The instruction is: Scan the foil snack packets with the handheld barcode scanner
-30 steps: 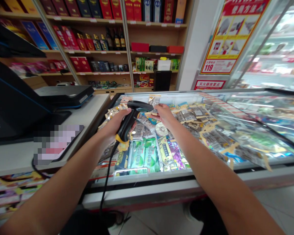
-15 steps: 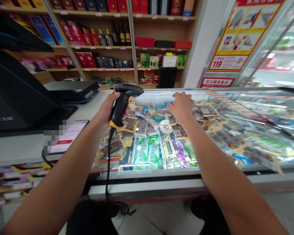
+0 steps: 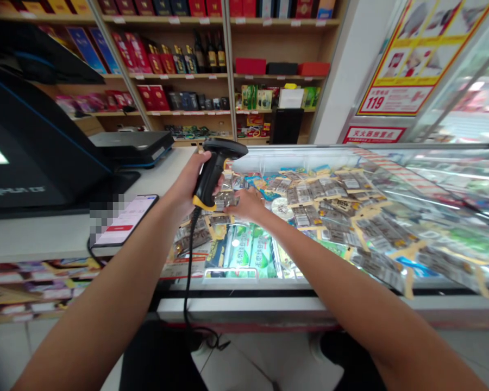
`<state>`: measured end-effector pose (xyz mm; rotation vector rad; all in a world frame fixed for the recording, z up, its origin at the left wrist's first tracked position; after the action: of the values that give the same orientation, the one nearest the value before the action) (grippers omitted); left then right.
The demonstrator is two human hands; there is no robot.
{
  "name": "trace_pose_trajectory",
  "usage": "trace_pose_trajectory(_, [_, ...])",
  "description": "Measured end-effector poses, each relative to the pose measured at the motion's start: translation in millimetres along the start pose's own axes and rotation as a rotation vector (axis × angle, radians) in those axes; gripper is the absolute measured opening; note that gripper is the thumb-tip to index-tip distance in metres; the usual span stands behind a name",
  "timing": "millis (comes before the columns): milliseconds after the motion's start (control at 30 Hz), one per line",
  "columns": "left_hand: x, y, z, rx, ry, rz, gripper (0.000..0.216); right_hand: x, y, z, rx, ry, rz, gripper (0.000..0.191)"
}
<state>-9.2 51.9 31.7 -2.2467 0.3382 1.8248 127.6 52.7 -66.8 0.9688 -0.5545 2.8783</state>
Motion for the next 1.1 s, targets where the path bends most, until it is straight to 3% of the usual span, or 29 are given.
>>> trace_pose_trajectory(167, [-1,4,-2,-0.011,-0.001,0.023,0.039,-13,-4,29,0.201,-0.147,-0.042,0.035])
trace_pose_trajectory(367, [11,5,-9,-0.006,0.007,0.127,0.037,-31,-5,78,0.316,-0.038,-0.169,0.024])
trace_pose_trajectory(600, [26,0,-15,-0.005,-0.047,0.227,0.033,-43,-13,95,0.238,0.036,-0.174,0.022])
trace_pose_trajectory(900, [25,1,-15,0.039,-0.013,0.222,0.034,-44,-12,100,0.202,-0.061,-0.181,0.027])
trace_pose_trajectory(1033, [19,-2,-10,0.015,0.018,0.174,0.036,-60,-21,129,0.036,-0.002,-0.302,0.025])
trace_pose_trajectory(1100, [15,-2,-8,-0.026,0.049,0.155,0.036,-74,-27,149,-0.09,0.147,-0.339,0.023])
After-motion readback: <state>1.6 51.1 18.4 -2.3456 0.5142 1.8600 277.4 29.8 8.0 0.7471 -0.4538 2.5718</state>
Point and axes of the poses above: each hand's wrist, its own y-axis away from the middle knuckle, its own z-axis out of the back of the hand, x = y × z, the point moved 4 cm from there along -y, towards the middle knuckle, and after that the axes turned 7 degrees about -x, right-handed, at the moved point
